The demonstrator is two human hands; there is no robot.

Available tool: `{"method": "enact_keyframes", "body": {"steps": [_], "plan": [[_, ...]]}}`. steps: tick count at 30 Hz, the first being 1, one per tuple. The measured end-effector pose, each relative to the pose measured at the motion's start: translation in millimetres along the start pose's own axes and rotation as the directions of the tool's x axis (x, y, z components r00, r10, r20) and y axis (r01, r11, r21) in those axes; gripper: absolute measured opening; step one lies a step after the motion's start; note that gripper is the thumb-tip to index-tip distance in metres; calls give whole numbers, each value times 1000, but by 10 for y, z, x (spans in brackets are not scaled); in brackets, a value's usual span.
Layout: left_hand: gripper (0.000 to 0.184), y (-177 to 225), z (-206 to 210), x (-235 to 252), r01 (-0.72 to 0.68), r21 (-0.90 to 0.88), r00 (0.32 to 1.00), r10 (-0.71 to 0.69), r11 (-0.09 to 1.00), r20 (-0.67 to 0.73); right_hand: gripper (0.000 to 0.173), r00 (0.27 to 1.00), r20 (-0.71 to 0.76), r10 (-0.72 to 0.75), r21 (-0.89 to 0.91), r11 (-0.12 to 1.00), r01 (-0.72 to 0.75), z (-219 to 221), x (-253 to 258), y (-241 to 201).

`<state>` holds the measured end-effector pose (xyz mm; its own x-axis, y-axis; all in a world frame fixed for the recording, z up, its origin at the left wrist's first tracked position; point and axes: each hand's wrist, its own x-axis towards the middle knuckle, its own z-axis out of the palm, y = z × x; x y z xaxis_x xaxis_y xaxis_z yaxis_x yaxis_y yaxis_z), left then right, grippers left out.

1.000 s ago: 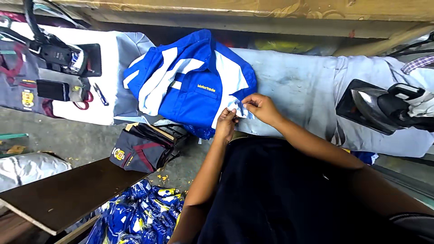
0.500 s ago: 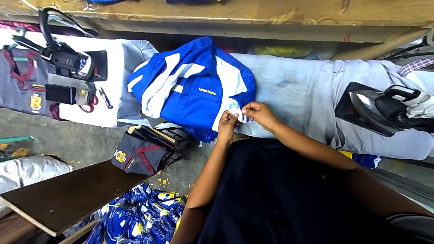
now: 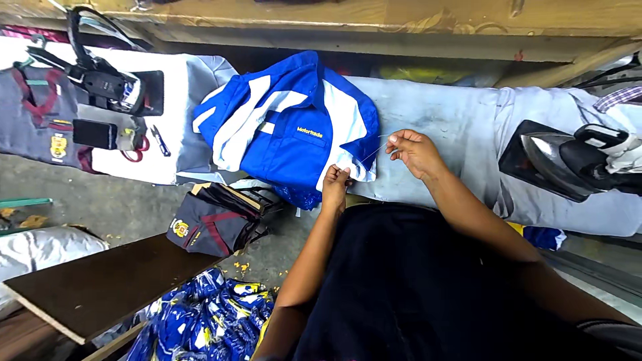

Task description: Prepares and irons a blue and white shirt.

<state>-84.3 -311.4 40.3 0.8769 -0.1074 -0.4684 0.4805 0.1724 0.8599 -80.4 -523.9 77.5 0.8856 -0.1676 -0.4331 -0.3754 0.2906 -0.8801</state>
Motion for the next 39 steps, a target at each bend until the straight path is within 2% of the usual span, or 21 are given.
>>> {"method": "enact_keyframes", "body": {"steps": [6,9,11,13,15,17,20,21,22,23,24,25,26,27,28,29,30,32,35,37,39], "plan": [[9,-31,-29,16,29,-15,1000,-29,999,-8,19,970,-150,-190,63,978,201,-548,-74,-354],[9,-31,-19,20,52,-40,999,-51,998,14,17,923,-252,-291,1,954,301,-899,-181,-525],[9,-32,-1,29,47,-39,998,-45,998,49,15,909,-282,-307,-70,952,299,-1140,-264,-624],[6,-54,16,36,29,-18,997,-28,999,77,16,935,-197,-294,-142,953,269,-1342,-374,-711],[6,-66,39,38,-3,31,996,1,1000,89,16,965,-7,-264,-249,935,254,-1423,-485,-760],[10,-54,58,34,-75,140,992,60,987,109,14,967,196,-165,-356,907,227,-1291,-560,-767],[12,-51,74,40,-242,389,964,176,889,198,12,871,468,152,-545,825,149,-984,-416,-681],[12,-57,82,37,-301,455,948,213,838,235,13,839,493,231,-591,797,127,-944,-285,-625],[11,-65,87,35,-351,498,932,246,793,266,15,865,447,228,-572,817,80,-977,-133,-551],[11,-69,91,35,-388,521,919,271,760,288,17,941,315,124,-449,893,33,-1081,45,-448],[11,-68,96,33,-408,531,910,286,742,300,21,995,94,17,-214,977,3,-1209,241,-379],[11,-69,100,23,-413,535,908,290,737,301,27,986,-166,-13,123,992,34,-1338,444,-355],[12,-77,101,8,-407,531,911,288,743,294,27,913,-403,59,439,888,136,-1447,641,-365],[12,-85,97,-7,-397,525,916,285,753,284,27,831,-530,168,632,732,255,-1524,765,-398],[11,-81,93,-18,-391,520,918,285,760,274,28,782,-572,249,714,621,324,-1535,816,-412],[10,-67,95,-21,-388,513,920,287,766,267,29,769,-576,278,732,593,334,-1465,816,-410],[10,-53,101,-36,-381,507,923,284,773,260,31,785,-562,261,708,643,293,-1334,773,-381],[10,-41,118,-59,-362,503,931,273,785,243,27,850,-492,187,550,824,137,-1000,615,-254],[12,-24,125,-42,-348,508,936,264,788,231,38,971,-233,62,87,995,-42,-480,340,-56],[15,-36,121,-38,-376,544,926,281,751,252,41,999,-1,-42,-264,964,40,-238,213,51],[16,-36,144,-27,-452,614,892,323,648,316,69,973,195,-124,-555,804,214,-73,183,100]]}}
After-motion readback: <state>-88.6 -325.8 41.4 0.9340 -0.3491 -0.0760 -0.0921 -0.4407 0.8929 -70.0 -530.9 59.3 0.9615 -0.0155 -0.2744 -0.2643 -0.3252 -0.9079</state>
